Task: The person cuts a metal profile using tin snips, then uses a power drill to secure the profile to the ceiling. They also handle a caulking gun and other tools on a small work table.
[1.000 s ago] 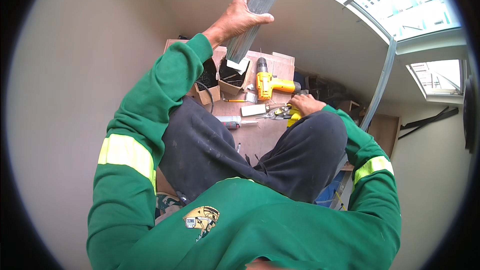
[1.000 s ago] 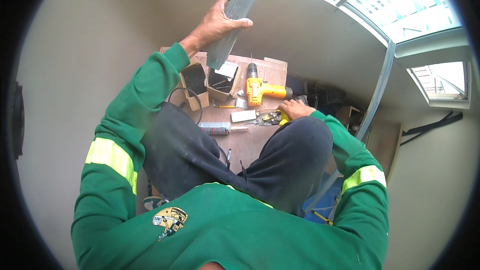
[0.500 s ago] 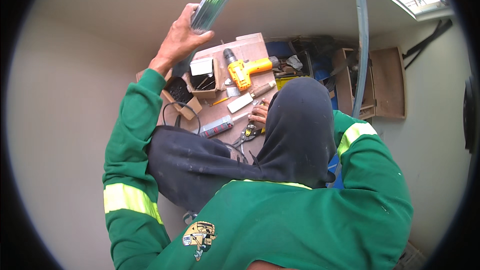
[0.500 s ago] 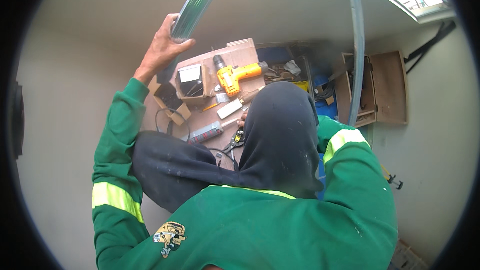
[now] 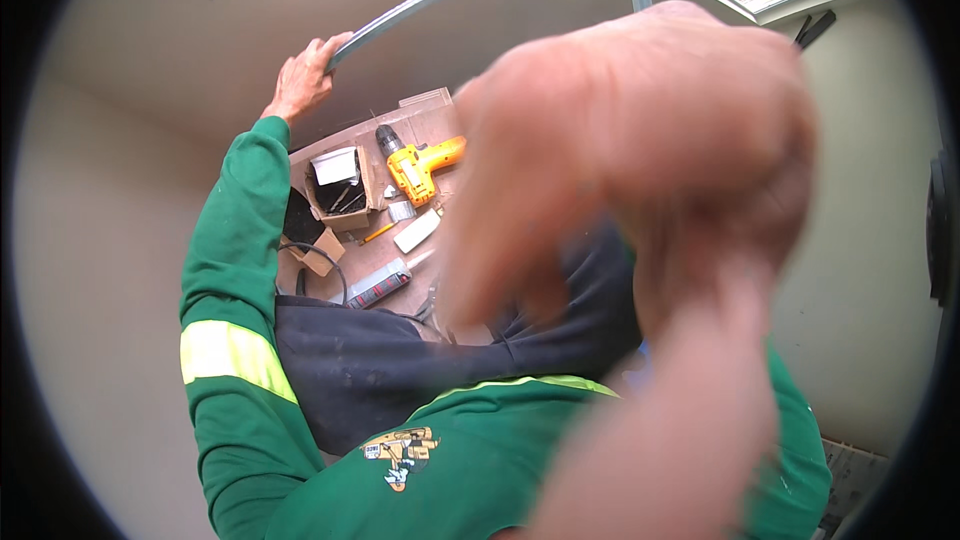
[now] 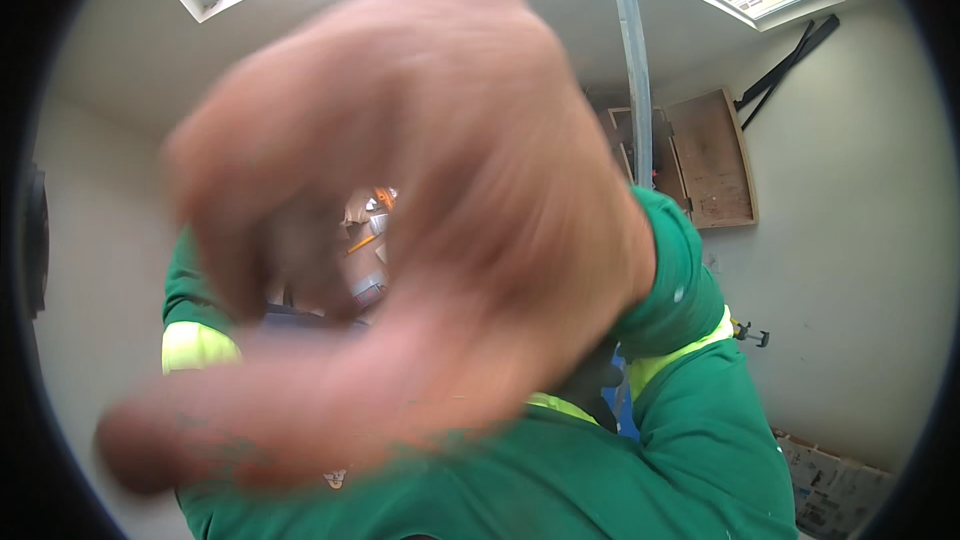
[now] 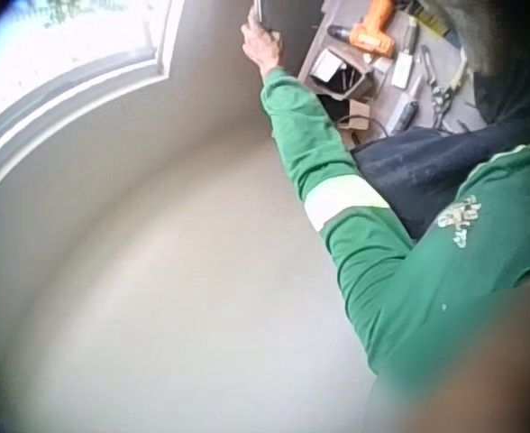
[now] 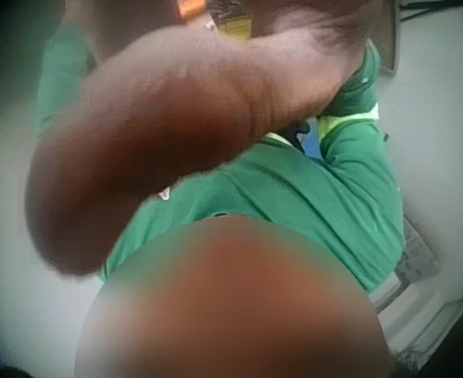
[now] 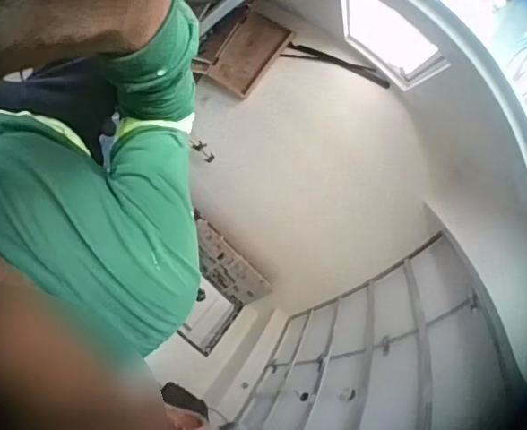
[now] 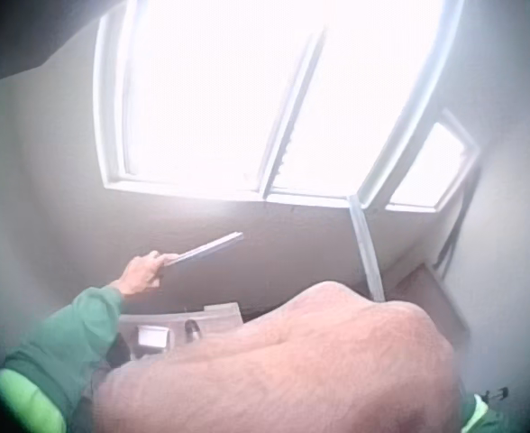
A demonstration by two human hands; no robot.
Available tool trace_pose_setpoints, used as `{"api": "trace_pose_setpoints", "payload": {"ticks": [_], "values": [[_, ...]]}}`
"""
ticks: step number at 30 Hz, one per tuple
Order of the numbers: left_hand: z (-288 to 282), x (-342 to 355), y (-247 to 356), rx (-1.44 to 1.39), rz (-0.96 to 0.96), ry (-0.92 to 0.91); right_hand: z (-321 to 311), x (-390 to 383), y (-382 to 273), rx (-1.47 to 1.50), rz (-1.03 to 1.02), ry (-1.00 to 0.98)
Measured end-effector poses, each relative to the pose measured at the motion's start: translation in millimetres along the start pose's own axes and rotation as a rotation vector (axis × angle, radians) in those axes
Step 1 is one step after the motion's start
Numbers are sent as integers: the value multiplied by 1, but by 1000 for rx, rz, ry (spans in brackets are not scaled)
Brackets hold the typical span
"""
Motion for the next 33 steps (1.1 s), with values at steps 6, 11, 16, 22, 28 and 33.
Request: {"api": "trace_pose_setpoints", "payload": {"ticks": [6, 11, 16, 22, 28, 33], "values": [[19, -48, -47, 25, -156, -125, 34, 9, -13, 130, 101, -82], [7, -69, -69, 102, -174, -139, 31, 10, -5, 166, 142, -72], [14, -75, -88, 151, -242, -194, 28, 14, 1, 177, 136, -60], [53, -93, -91, 113, -133, -300, 43, 29, 50, 213, 197, -39], [93, -61, -132, 127, -189, -477, 146, 41, 121, -412, -29, -303], [113, -61, -140, 147, -162, -589, 188, 15, 154, -559, 134, -609]]}}
Point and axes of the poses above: each hand's wrist, its own x-axis towards the middle knuckle, its own z-axis out of the palm, y = z × x, the point moved 8 cm from there along x, towards the middle knuckle, and after that the axes turned 4 degrees about y, right-handed, at the moved point
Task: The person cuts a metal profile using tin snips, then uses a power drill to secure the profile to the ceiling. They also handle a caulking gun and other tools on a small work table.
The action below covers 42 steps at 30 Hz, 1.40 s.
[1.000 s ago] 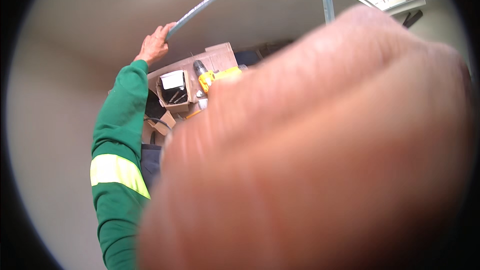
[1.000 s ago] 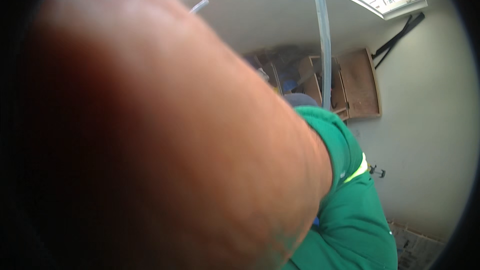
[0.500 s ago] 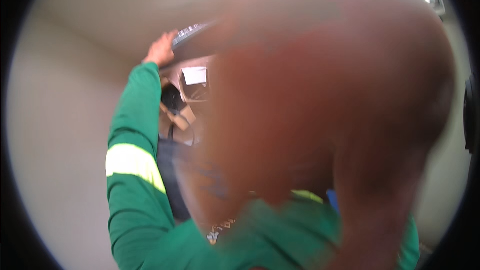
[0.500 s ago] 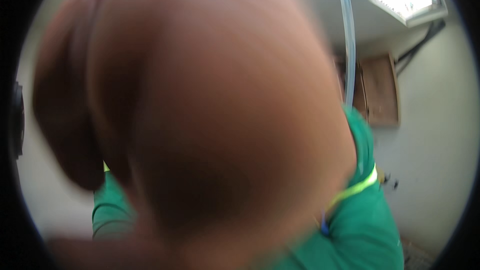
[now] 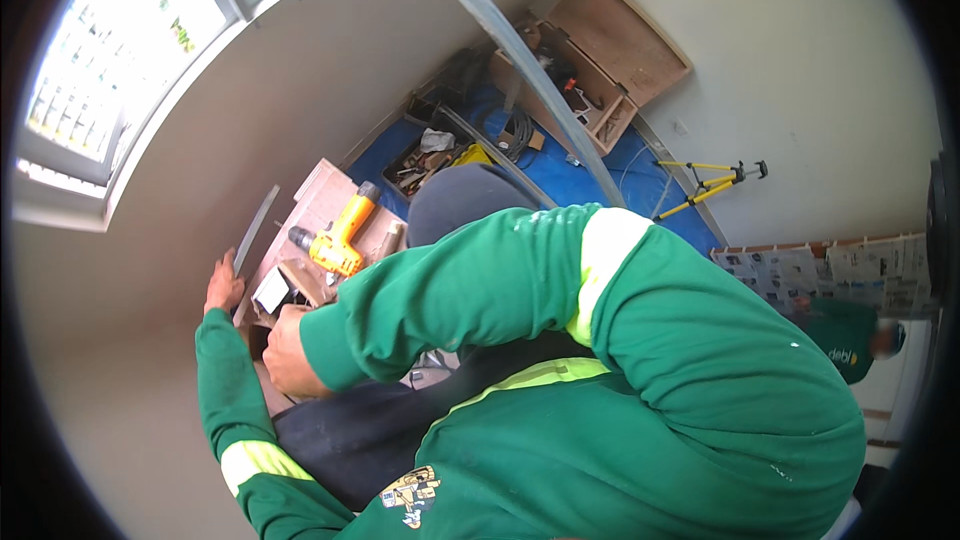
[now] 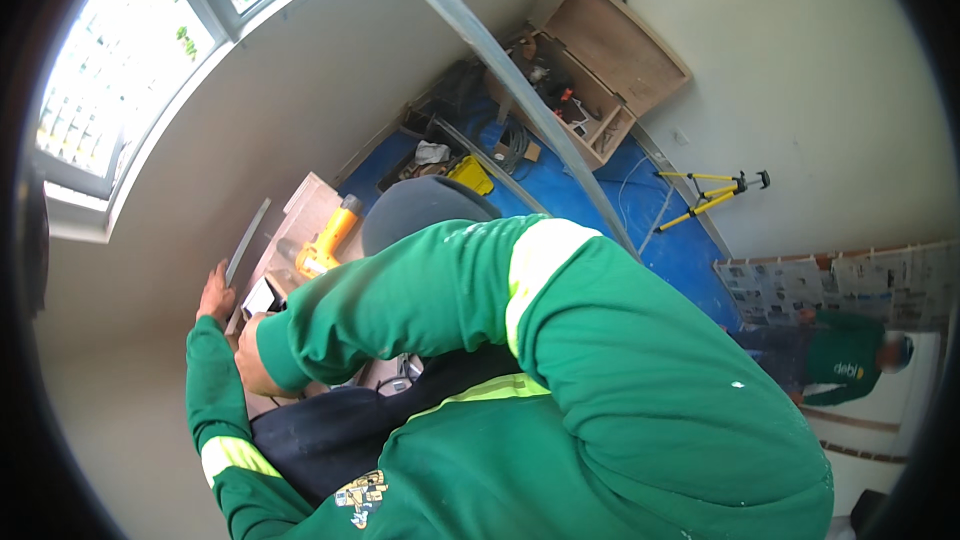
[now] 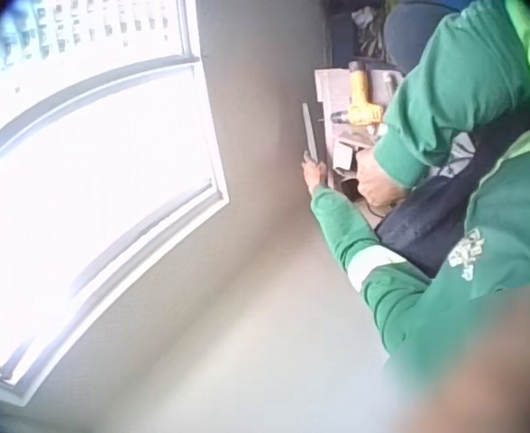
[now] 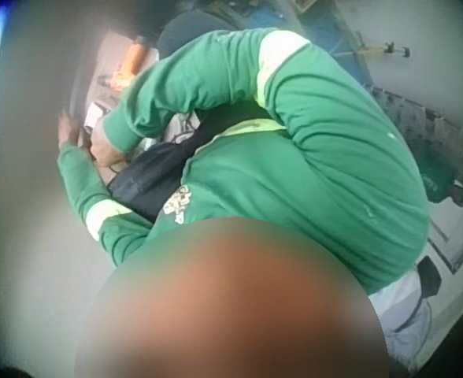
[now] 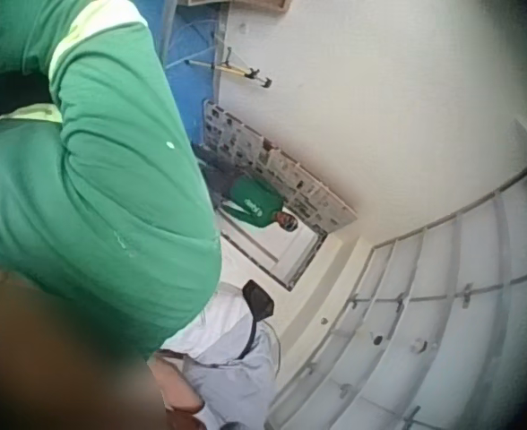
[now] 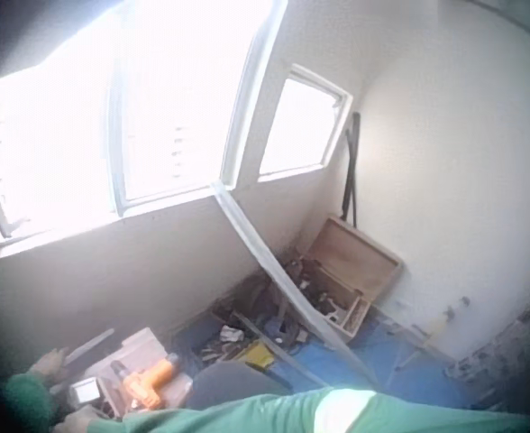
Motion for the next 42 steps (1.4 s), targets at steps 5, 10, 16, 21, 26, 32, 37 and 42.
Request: {"api": "trace_pose_setpoints", "payload": {"ticks": [5, 10, 16, 21, 26, 32, 37, 42], "values": [[7, -12, -2, -3, -11, -89, 3, 10, 0, -81, 45, -80], [15, -14, 0, -8, -46, -202, -2, 11, -6, -123, 1, -90], [16, -13, 8, 6, -76, -227, -8, 1, -12, -91, -18, -100], [9, -11, 22, 59, -53, -201, 0, 6, -17, -147, -33, -26], [-4, -17, 40, 39, -96, -239, 13, 15, -17, -103, 89, -16], [-26, -26, 56, 49, -125, -193, 20, 10, -18, -118, 4, -31], [-27, -29, 60, 103, -124, -225, 22, 7, -20, -128, -48, -18], [-30, -31, 69, 111, -76, -229, 26, 8, -22, -142, -67, -66]]}}
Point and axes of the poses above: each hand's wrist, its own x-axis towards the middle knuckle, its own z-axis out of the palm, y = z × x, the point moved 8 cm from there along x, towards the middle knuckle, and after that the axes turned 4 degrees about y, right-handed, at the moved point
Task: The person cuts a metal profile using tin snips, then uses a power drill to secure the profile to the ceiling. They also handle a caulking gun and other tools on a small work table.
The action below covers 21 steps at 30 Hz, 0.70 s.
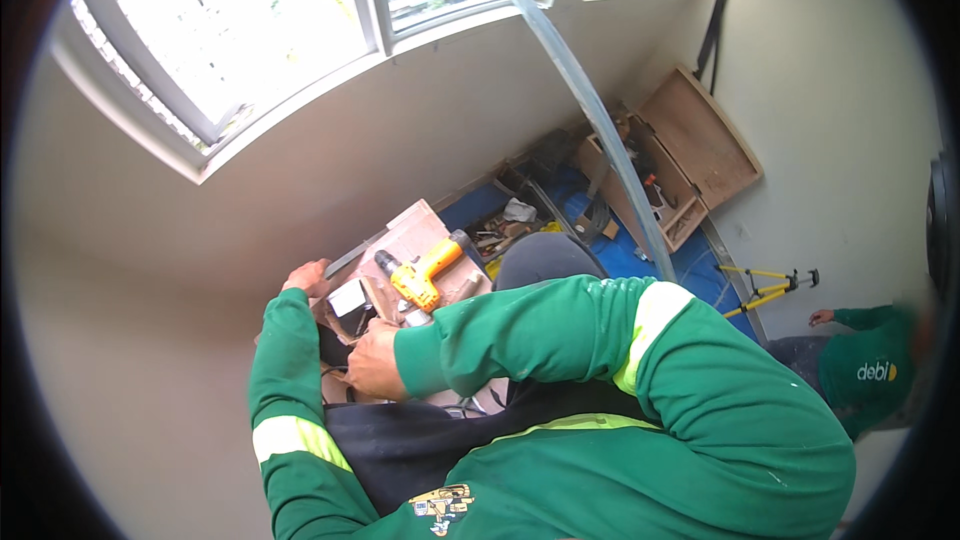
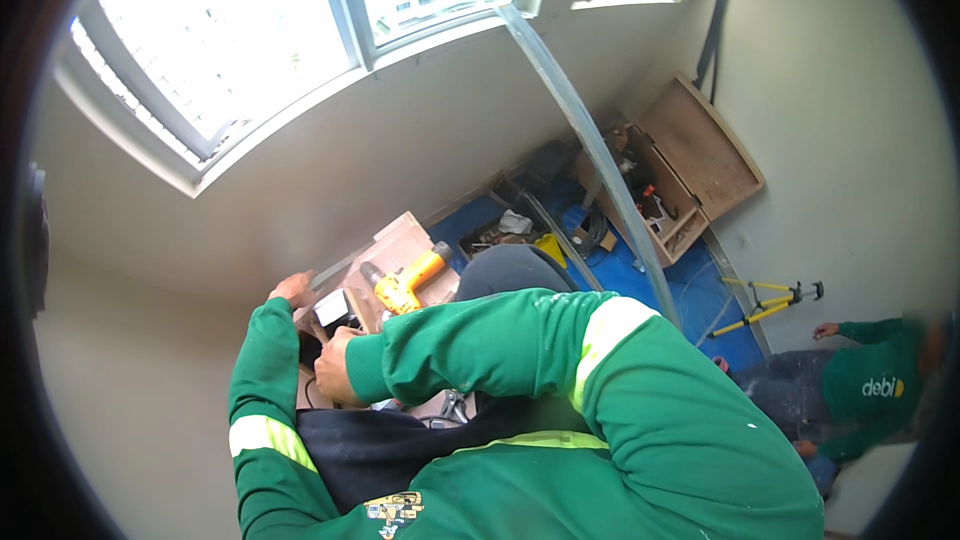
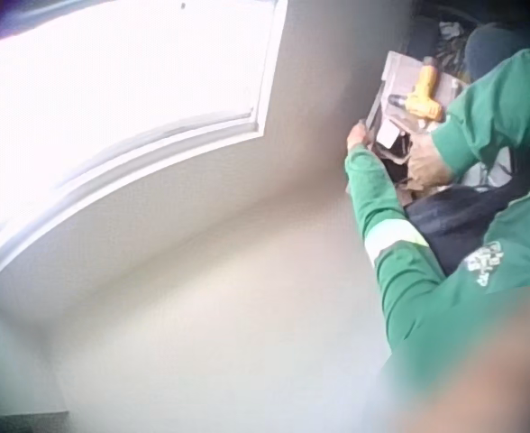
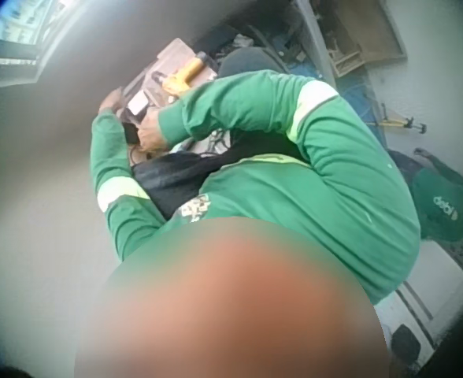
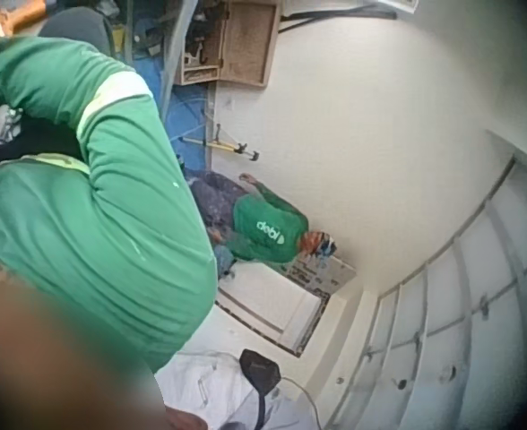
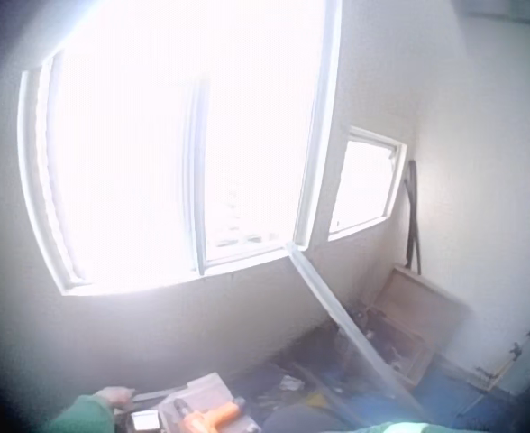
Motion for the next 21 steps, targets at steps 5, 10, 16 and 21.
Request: {"api": "trace_pose_setpoints", "payload": {"ticks": [5, 10, 16, 21], "values": [[-5, -11, -4, -25, -15, 1, 1, 1, -6, -6, -38, 22], [-3, -16, -9, -14, -40, -7, 6, 5, -12, -9, -40, -2], [9, -11, -16, -21, -77, -33, 9, 10, -19, -41, -36, 4], [22, 1, -20, -35, -67, -50, 5, 11, -18, -22, -30, 31]]}}
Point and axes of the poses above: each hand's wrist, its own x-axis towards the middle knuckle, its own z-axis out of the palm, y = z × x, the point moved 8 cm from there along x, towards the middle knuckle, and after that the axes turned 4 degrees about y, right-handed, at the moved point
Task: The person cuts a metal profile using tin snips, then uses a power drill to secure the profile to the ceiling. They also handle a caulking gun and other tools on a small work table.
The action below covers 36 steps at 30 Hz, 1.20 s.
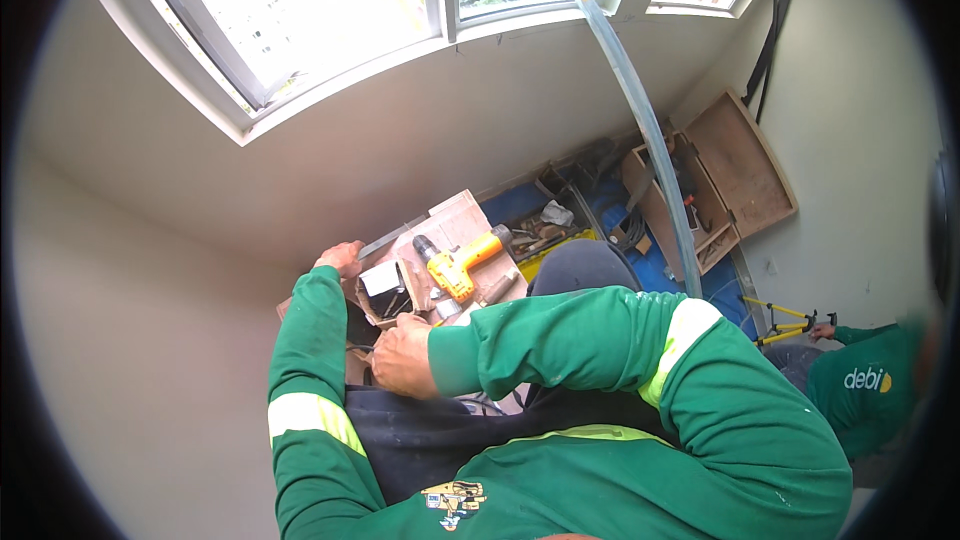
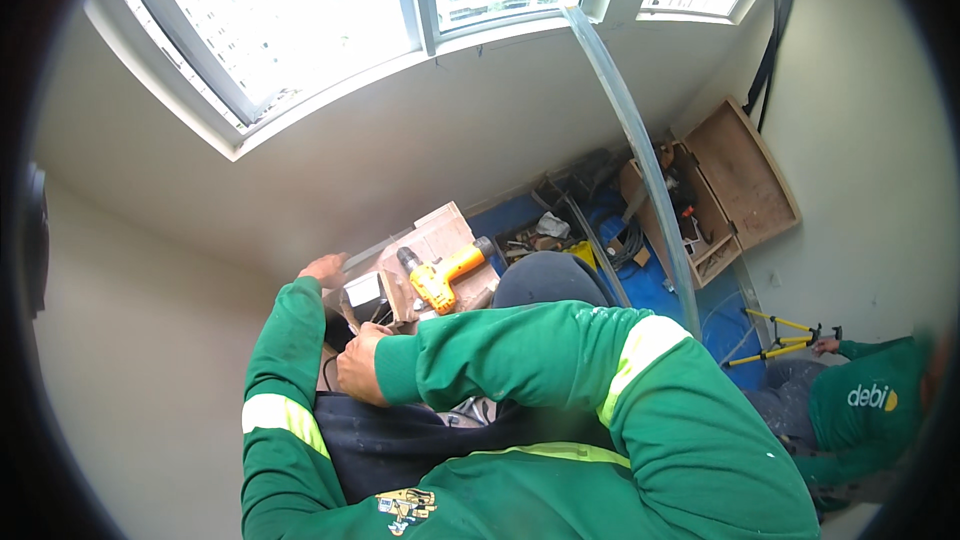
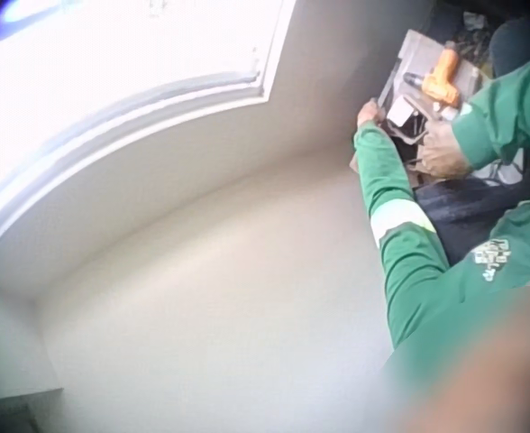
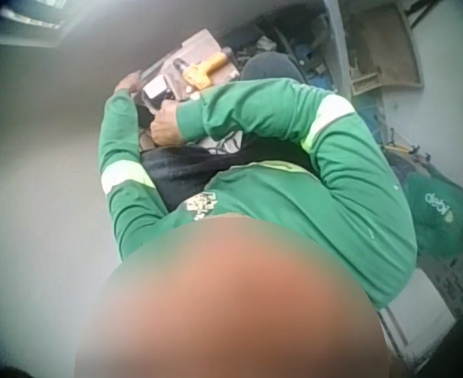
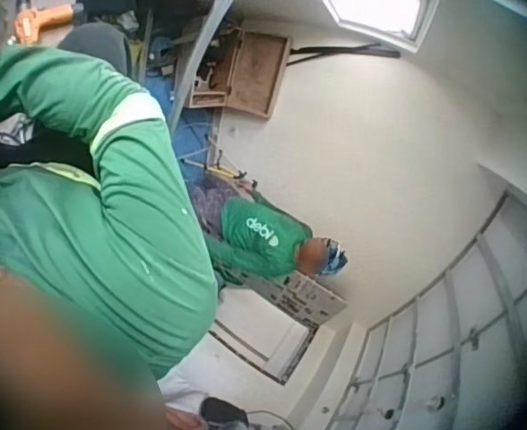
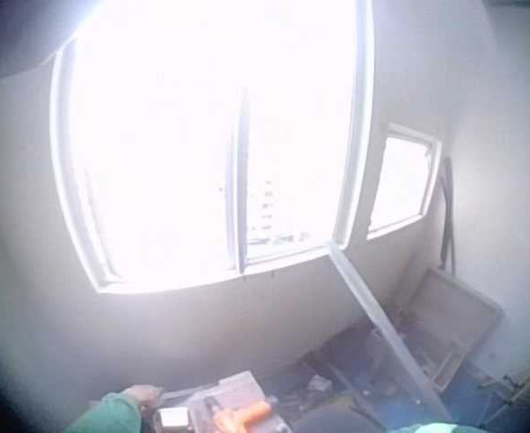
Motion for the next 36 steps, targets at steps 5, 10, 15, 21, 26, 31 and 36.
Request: {"api": "trace_pose_setpoints", "payload": {"ticks": [5, 10, 15, 21, 26, 31, 36], "values": [[8, 12, 2, -19, 25, -3, -4, -2, -1, 19, -1, -80], [9, 15, 8, -30, 43, -22, -13, -5, -3, 11, -30, -44], [7, 13, 12, -25, 34, -11, -17, -9, -1, 17, -33, 8], [6, 12, 15, -36, 43, -30, -11, -7, 0, 27, -21, 11], [6, 11, 14, -35, 26, -11, -2, -1, 1, 0, -15, 2], [5, 8, 16, -35, 19, -12, 2, 2, 0, 6, -32, -16], [8, 10, 15, -58, 22, -17, -3, 1, 2, 9, -3, -42]]}}
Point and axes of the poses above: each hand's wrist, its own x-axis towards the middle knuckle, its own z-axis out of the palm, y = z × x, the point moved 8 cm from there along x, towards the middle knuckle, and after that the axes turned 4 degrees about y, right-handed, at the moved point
